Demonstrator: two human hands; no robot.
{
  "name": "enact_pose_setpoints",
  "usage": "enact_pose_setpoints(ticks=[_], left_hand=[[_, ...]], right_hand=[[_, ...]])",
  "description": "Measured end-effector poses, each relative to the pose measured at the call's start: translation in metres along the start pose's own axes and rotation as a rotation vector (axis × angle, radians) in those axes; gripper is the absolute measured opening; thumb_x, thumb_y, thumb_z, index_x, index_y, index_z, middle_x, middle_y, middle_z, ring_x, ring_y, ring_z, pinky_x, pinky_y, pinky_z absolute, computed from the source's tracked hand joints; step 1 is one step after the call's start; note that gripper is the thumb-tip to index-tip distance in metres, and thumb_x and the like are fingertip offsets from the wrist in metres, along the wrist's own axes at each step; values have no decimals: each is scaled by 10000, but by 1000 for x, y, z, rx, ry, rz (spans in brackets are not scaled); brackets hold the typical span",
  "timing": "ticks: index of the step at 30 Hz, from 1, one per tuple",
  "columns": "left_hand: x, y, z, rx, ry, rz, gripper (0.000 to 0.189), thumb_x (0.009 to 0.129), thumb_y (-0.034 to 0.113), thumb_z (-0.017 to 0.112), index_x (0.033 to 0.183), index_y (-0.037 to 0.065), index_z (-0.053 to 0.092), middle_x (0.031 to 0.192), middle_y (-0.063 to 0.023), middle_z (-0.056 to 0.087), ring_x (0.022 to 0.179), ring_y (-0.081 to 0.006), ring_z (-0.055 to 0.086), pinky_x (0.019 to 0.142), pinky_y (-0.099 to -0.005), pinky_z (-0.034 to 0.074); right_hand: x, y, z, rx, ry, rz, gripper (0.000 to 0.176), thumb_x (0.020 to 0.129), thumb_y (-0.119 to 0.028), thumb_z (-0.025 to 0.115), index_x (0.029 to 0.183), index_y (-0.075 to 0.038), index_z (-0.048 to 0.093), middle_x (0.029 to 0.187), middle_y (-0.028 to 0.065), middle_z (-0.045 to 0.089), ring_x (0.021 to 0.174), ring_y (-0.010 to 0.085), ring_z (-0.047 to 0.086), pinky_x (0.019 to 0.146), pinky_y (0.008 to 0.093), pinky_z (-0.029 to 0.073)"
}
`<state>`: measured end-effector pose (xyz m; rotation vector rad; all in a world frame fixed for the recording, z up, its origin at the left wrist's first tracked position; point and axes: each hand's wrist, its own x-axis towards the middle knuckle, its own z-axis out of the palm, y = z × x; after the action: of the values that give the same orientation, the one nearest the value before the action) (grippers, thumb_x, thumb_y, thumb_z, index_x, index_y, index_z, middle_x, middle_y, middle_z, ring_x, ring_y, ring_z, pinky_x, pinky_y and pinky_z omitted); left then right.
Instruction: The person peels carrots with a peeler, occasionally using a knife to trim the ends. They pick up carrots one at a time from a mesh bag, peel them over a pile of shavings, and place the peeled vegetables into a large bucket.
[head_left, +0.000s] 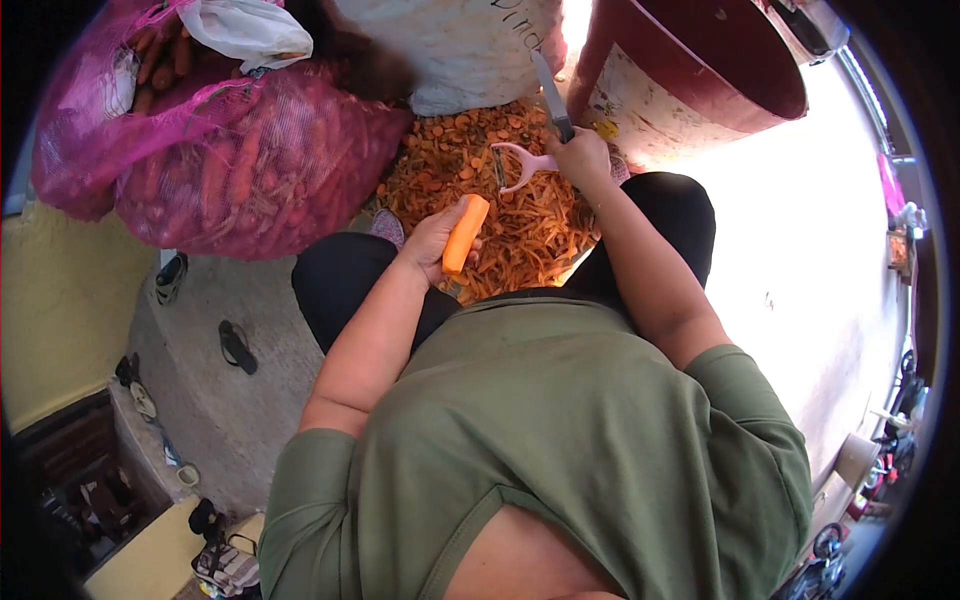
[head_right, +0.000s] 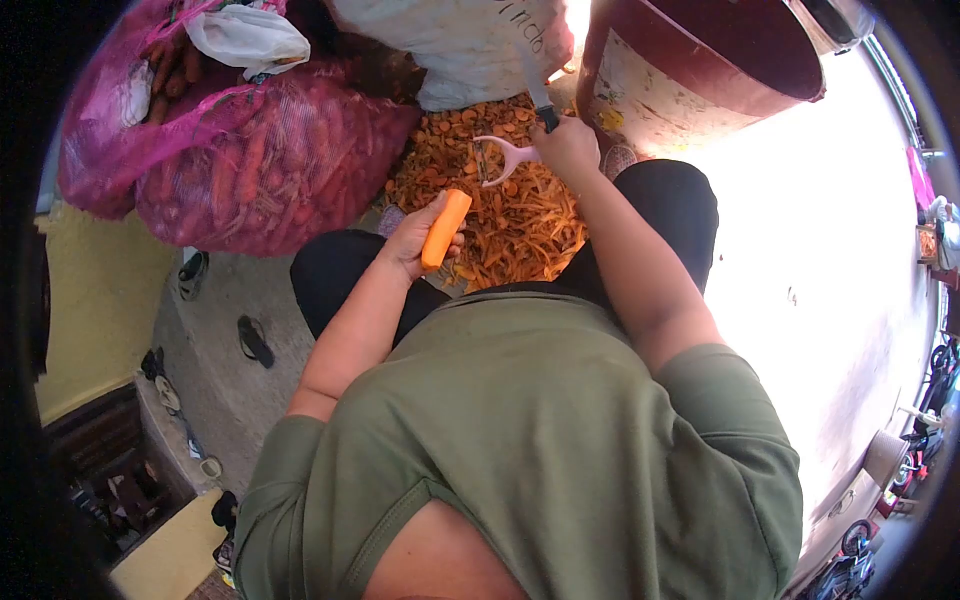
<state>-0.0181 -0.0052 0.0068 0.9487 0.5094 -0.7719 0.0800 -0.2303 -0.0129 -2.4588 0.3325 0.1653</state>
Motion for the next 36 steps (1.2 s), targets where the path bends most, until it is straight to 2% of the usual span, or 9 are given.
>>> enact_pose_setpoints(ticks=[2,5,9,11,17,21,23,29,36], left_hand=[[3,1,2,33,58,6,421,858,448,454,1009,56,486,747,-62,506,568,-128,495,447,-215,414],[16,-2,-20,-112,-46,28,392,857,413,478,996,47,494,774,-85,547,584,-142,527,460,-240,447],[18,-1,-20,-113,-15,32,362,871,388,458,968,43,505,766,-100,565,600,-162,545,469,-266,459],[16,-2,-14,-14,62,69,360,873,389,454,954,42,510,743,-96,558,611,-170,549,472,-276,460],[26,-4,-29,-184,-48,63,356,880,382,439,938,39,517,747,-96,558,623,-187,564,492,-297,475],[31,-10,-30,-173,-12,97,362,888,383,419,967,42,508,787,-94,565,675,-196,578,568,-308,490],[29,-9,-35,-133,-78,74,363,889,383,418,983,44,504,808,-92,569,714,-193,585,612,-314,494],[30,-13,-25,-249,24,79,337,900,343,415,922,26,526,784,-77,560,699,-179,580,603,-309,498],[19,-8,-10,-136,-5,170,320,902,326,412,920,27,525,801,-74,562,704,-178,581,594,-305,499]], right_hand=[[-3,0,0,8,-51,19,331,704,-363,592,827,-59,638,781,171,621,781,301,605,712,390,468],[0,11,8,48,-83,0,361,690,-377,613,802,-35,629,738,166,618,747,293,611,693,384,472],[-8,1,3,84,-214,37,366,677,-367,640,762,-12,616,662,150,607,668,265,619,639,371,478],[-9,2,10,80,-217,-17,348,682,-348,642,753,-8,612,644,142,602,633,250,617,613,362,476],[-34,-21,7,161,-300,-131,311,692,-311,637,761,-8,616,614,128,598,590,240,610,580,351,465],[-59,-40,10,240,-341,-235,288,696,-303,633,789,-31,623,595,136,588,580,256,602,579,356,462],[-68,-46,10,239,-336,-311,273,707,-302,623,829,-57,619,621,155,589,599,287,596,587,371,460],[-72,-50,14,211,-336,-345,267,715,-297,613,839,-62,615,646,158,597,629,299,599,602,382,464],[-47,-41,8,182,-206,-197,265,723,-298,612,764,-36,626,609,139,593,592,266,604,569,364,464]])
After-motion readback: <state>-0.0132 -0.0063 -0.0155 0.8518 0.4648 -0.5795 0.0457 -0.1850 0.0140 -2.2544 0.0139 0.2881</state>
